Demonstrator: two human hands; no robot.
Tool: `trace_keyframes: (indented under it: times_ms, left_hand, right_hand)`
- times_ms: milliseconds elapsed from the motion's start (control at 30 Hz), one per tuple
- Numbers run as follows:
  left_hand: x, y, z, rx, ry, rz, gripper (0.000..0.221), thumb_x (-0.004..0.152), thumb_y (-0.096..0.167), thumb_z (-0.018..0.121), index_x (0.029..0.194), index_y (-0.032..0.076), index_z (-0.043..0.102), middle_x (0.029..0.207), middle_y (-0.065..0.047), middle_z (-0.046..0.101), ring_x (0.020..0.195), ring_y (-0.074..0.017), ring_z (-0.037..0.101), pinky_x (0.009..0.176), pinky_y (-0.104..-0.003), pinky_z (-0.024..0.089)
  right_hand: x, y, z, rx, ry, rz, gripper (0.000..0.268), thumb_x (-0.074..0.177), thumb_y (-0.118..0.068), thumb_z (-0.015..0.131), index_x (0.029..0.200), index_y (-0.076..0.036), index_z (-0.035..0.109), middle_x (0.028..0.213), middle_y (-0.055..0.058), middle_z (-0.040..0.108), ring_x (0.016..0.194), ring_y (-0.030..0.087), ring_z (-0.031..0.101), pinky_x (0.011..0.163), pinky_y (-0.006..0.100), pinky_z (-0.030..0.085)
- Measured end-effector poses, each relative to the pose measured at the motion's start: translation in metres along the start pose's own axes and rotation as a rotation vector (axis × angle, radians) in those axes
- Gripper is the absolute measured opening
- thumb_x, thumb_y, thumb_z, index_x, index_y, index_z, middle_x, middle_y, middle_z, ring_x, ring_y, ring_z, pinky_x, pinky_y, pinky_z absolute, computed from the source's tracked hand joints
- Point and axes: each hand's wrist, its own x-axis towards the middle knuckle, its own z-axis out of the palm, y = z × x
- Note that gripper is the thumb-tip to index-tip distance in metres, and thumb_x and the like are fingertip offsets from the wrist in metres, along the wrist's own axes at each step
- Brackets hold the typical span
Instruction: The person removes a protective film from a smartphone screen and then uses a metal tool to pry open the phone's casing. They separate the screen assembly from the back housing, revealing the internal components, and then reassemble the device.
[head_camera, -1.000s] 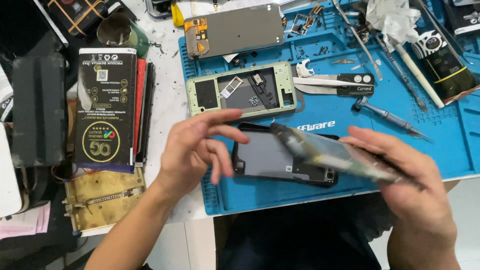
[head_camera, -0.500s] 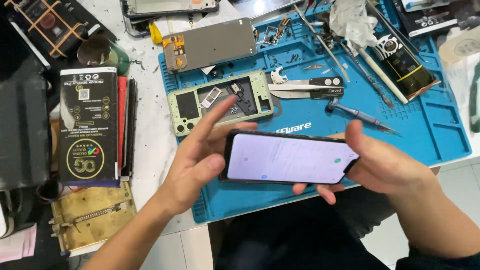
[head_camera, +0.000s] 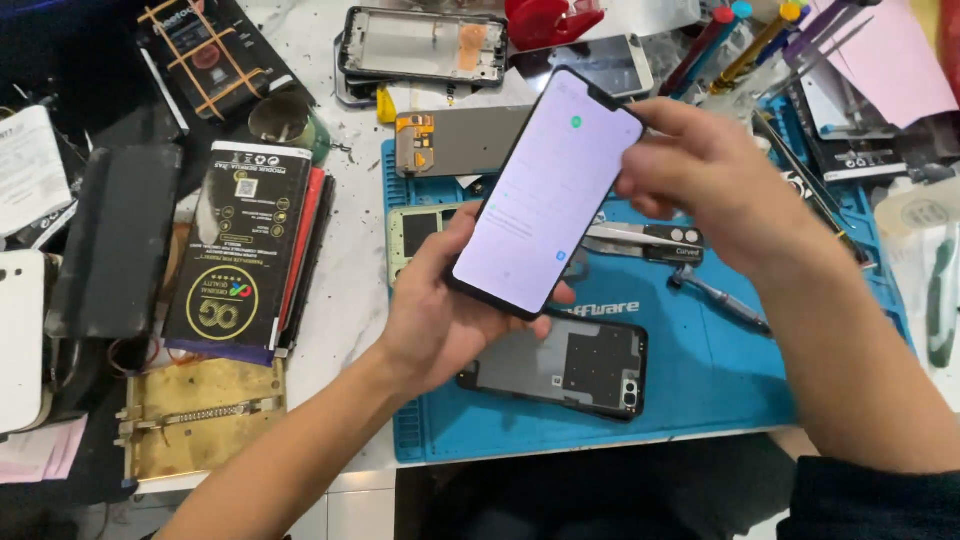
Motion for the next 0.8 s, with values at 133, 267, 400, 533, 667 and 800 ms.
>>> trace_keyframes:
  times_ms: [133,267,400,533,667,800]
  left_hand:
    - [0.006,-0.009,-0.01,-0.012,0.092,0.133,0.037,0.099,0.031,0.046,0.131,0.012,0.043,0.129,-0.028,0.056,0.1,-0.045,0.061,0.069,-0.052,0.055]
    - [0.006,-0.02,-0.014,0.026,0.18,0.137,0.034,0.098,0.029,0.046,0.127,0.012,0.048,0.122,-0.021,0.063,0.099,-0.0485,0.067,0.067,-0.041,0.053]
    - [0.002,-0.022,-0.008,0.014,0.106,0.152,0.031,0.099,0.022,0.044,0.127,0.008,0.044,0.134,-0.026,0.056,0.116,-0.0431,0.055,0.079,-0.065,0.056]
    - [-0.001,-0.021,-0.006,-0.042,0.047,0.105,0.036,0.101,0.028,0.044,0.131,0.008,0.044,0.132,-0.036,0.055,0.103,-0.0592,0.061,0.076,-0.058,0.056]
    - [-0.002,-0.019,-0.006,-0.028,0.045,0.082,0.045,0.1,0.03,0.043,0.137,0.004,0.043,0.127,-0.038,0.056,0.102,-0.0574,0.062,0.076,-0.057,0.056]
    - [-0.003,-0.015,-0.012,-0.022,0.016,0.037,0.056,0.099,0.03,0.039,0.146,0.001,0.041,0.133,-0.038,0.054,0.11,-0.0595,0.059,0.085,-0.063,0.054]
  right_hand:
    - [-0.002,0.012,0.046,-0.44,0.24,-0.159,0.11,0.074,-0.036,0.081,0.157,-0.011,0.013,0.132,0.016,0.044,0.116,0.027,0.054,0.094,0.039,0.05]
    - [-0.009,0.043,0.063,-0.684,0.276,-0.412,0.157,0.064,-0.053,0.102,0.159,-0.025,-0.019,0.148,0.022,0.022,0.146,0.038,0.029,0.118,0.05,0.04]
    - [-0.012,0.04,0.057,-0.708,0.368,-0.433,0.147,0.072,-0.048,0.102,0.162,-0.016,-0.01,0.147,0.022,0.029,0.138,0.035,0.031,0.117,0.044,0.035]
    - [-0.014,0.044,0.039,-0.506,0.461,-0.547,0.081,0.109,-0.006,0.069,0.164,-0.011,0.01,0.132,0.023,0.063,0.126,0.031,0.062,0.115,0.043,0.052]
    - [-0.019,0.038,0.038,-0.462,0.419,-0.542,0.068,0.111,-0.011,0.06,0.162,-0.01,0.015,0.126,0.023,0.063,0.128,0.034,0.063,0.116,0.048,0.052]
    - [-0.019,0.041,0.038,-0.449,0.387,-0.56,0.065,0.11,-0.008,0.058,0.16,-0.007,0.018,0.131,0.022,0.061,0.132,0.034,0.06,0.116,0.047,0.05]
